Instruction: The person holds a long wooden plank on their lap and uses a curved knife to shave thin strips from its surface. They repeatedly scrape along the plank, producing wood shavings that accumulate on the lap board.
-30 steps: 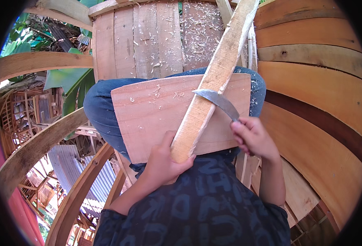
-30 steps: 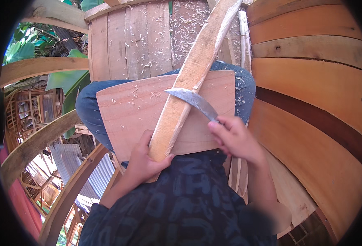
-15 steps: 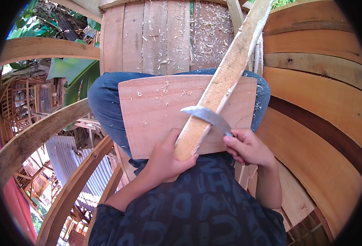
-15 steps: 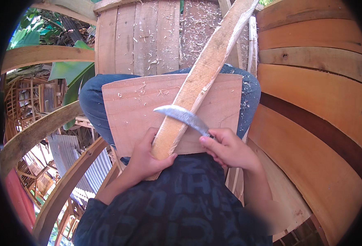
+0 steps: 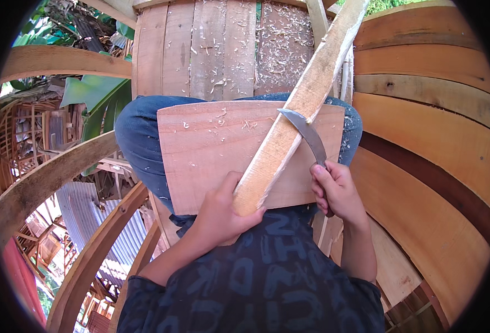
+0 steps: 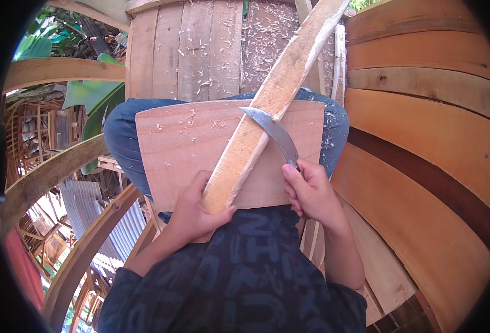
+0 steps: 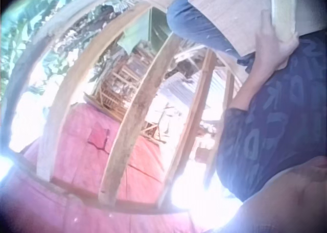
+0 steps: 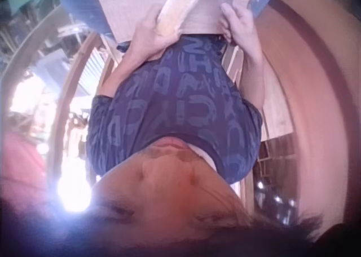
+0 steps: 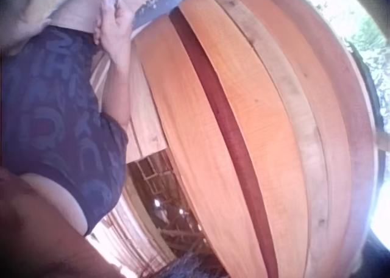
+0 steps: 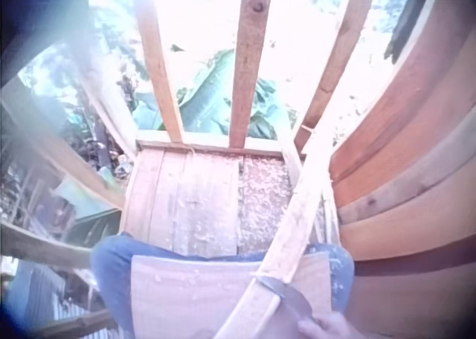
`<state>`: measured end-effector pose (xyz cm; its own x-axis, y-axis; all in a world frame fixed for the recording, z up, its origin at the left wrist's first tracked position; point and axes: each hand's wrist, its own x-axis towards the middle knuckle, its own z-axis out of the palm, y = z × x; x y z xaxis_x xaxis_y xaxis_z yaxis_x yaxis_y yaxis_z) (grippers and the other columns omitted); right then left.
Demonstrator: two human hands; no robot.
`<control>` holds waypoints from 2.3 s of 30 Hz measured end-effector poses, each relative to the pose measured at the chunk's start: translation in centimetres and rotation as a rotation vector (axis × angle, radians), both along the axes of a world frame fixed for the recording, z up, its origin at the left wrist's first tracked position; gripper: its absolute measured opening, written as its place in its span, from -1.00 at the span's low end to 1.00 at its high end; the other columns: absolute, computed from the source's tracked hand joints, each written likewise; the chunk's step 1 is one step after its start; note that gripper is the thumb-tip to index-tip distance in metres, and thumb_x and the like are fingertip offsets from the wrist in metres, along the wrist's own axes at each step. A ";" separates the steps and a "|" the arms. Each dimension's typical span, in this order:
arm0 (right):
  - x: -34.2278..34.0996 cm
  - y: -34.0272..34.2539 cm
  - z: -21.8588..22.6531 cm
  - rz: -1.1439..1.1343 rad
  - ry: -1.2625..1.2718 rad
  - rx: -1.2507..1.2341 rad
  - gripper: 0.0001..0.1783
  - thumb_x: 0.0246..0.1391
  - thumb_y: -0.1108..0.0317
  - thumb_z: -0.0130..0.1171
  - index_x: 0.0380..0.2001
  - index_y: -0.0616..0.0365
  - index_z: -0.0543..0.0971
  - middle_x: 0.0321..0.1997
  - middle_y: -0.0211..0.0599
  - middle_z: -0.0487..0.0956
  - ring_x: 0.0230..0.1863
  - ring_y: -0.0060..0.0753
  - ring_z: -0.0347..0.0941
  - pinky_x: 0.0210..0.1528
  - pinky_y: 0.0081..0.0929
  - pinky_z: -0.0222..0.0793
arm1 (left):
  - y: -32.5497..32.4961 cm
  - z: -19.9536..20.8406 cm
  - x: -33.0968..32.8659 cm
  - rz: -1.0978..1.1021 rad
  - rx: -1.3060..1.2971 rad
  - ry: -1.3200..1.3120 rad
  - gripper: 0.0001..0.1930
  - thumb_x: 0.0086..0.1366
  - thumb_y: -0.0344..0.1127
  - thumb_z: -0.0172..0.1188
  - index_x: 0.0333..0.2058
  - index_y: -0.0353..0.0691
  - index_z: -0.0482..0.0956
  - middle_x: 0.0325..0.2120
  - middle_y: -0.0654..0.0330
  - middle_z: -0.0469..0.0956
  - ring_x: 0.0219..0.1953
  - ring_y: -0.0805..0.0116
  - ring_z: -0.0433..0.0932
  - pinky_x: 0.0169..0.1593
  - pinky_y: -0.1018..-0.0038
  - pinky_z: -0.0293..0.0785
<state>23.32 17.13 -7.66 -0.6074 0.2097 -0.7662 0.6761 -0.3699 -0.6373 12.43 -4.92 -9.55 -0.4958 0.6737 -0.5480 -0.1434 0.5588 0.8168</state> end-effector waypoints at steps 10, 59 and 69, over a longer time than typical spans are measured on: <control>0.6 0.1 -0.3 0.098 -0.026 -0.054 -0.65 0.30 0.17 -0.01 -0.53 0.14 0.40 -0.70 -0.55 0.32 -0.77 -0.77 0.21 -0.78 -0.71 0.12 | 0.0 -0.2 0.2 -0.008 0.010 0.060 -0.42 -0.02 -0.22 0.42 -0.08 -0.34 0.38 -0.33 -0.08 0.58 -0.26 0.13 0.63 -0.17 0.34 0.52; 2.1 -1.1 -0.8 -0.006 -0.080 0.141 -0.76 0.23 0.22 0.13 -0.37 0.18 0.43 -0.78 -0.59 0.30 -0.82 -0.71 0.21 -0.80 -0.64 0.06 | 0.2 -0.1 0.5 0.005 0.022 0.081 -0.41 -0.05 -0.21 0.41 -0.07 -0.32 0.39 -0.39 -0.14 0.59 -0.31 -0.03 0.65 -0.24 0.30 0.55; 1.5 -0.6 -0.3 0.265 -0.057 -0.239 -0.81 0.24 0.32 0.09 -0.39 0.15 0.36 -0.78 -0.55 0.27 -0.82 -0.70 0.18 -0.80 -0.64 0.10 | 0.2 -0.3 0.6 0.000 0.039 0.091 -0.40 -0.05 -0.20 0.41 -0.06 -0.31 0.39 -0.37 -0.12 0.59 -0.29 -0.03 0.65 -0.22 0.28 0.54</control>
<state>24.77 16.48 -7.96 -0.5714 -0.1388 -0.8089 0.8007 -0.3106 -0.5123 13.06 -4.73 -9.87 -0.5422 0.6938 -0.4740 -0.0671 0.5265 0.8475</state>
